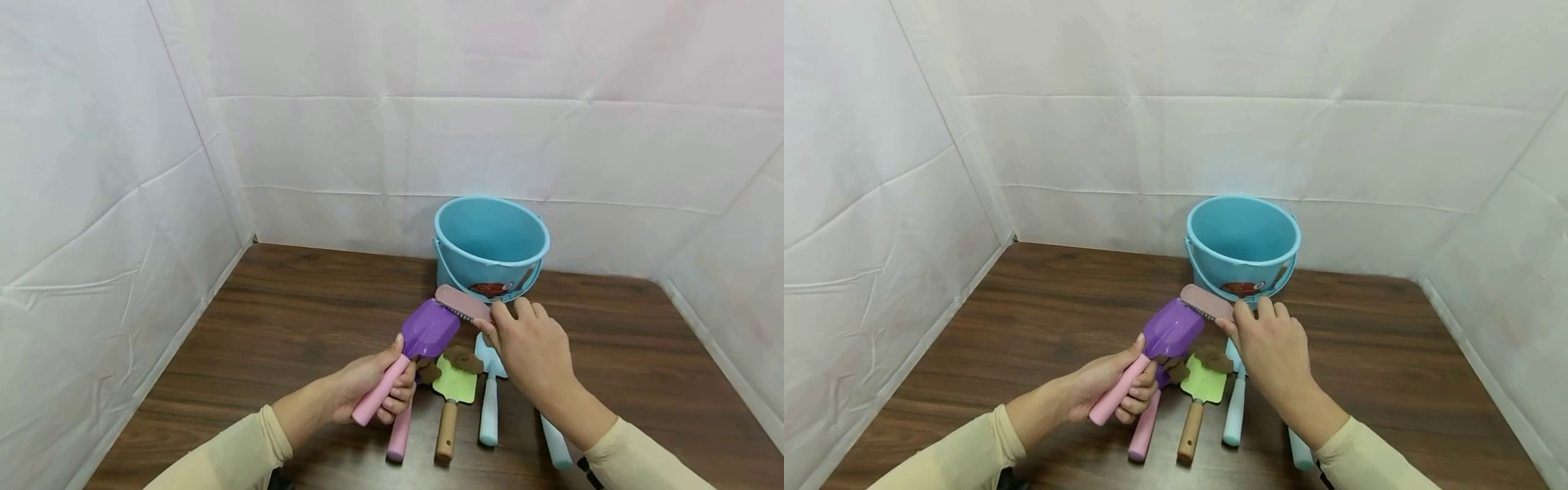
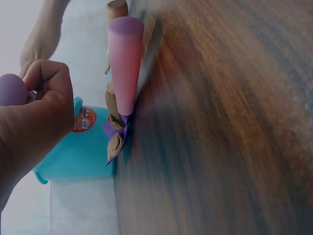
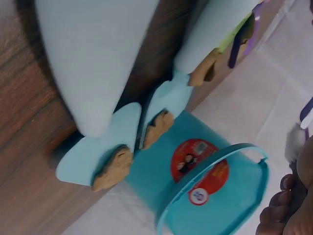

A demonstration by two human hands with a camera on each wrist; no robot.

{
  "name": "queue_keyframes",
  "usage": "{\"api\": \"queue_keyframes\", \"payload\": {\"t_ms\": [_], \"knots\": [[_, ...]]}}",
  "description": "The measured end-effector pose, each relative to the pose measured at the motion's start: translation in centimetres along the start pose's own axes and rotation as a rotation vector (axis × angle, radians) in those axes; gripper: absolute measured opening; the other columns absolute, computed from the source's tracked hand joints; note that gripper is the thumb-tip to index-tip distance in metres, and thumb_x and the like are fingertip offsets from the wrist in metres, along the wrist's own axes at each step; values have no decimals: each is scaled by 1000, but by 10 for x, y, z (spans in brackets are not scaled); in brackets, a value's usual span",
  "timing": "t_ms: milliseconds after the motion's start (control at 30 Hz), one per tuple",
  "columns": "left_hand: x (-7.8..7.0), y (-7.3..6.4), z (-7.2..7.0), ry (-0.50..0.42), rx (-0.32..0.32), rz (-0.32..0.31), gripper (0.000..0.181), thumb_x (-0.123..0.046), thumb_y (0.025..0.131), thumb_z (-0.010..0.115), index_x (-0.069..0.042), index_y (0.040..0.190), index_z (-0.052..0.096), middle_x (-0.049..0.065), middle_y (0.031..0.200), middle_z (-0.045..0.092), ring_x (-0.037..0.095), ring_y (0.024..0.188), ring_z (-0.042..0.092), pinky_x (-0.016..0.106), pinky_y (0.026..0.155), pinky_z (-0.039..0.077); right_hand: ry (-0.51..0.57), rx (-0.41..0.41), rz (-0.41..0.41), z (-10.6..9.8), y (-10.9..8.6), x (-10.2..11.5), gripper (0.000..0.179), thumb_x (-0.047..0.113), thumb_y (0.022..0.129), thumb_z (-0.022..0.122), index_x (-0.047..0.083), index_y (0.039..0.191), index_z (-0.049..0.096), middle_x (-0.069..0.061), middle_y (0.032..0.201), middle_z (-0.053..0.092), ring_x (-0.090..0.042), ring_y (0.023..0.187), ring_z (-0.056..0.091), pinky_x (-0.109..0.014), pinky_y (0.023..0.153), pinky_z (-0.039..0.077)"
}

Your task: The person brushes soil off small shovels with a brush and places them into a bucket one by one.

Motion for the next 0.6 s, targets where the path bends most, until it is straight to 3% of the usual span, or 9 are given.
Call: {"api": "queue_keyframes", "payload": {"t_ms": [200,367,600], "knots": [[-1,0,0,11,6,1,63,-72,100,22,-16,75,38,-8,66,34,3,53,34,17,48,31,-17,-56,-13,-19,1,17,57,59,105,33,11,77,47,-5,67,36,-24,52,38,-28,35,21],[-6,0,2,19,29,18,64,-74,98,24,-16,75,38,-7,66,34,4,54,34,17,48,31,-3,-51,-55,-31,1,35,57,60,104,34,11,78,49,-4,67,36,-21,53,40,-26,35,22],[-5,-2,4,22,21,13,64,-73,99,24,-15,75,38,-7,66,35,4,54,35,17,48,32,-18,-40,38,-16,3,4,58,60,105,33,10,79,48,-7,66,38,-24,51,37,-30,33,24]]}}
Point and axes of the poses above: each hand's wrist, its own y-axis towards the middle knuckle, its own z-axis out of the palm, x = y × z, the point moved 1 cm from there along y, towards the middle knuckle
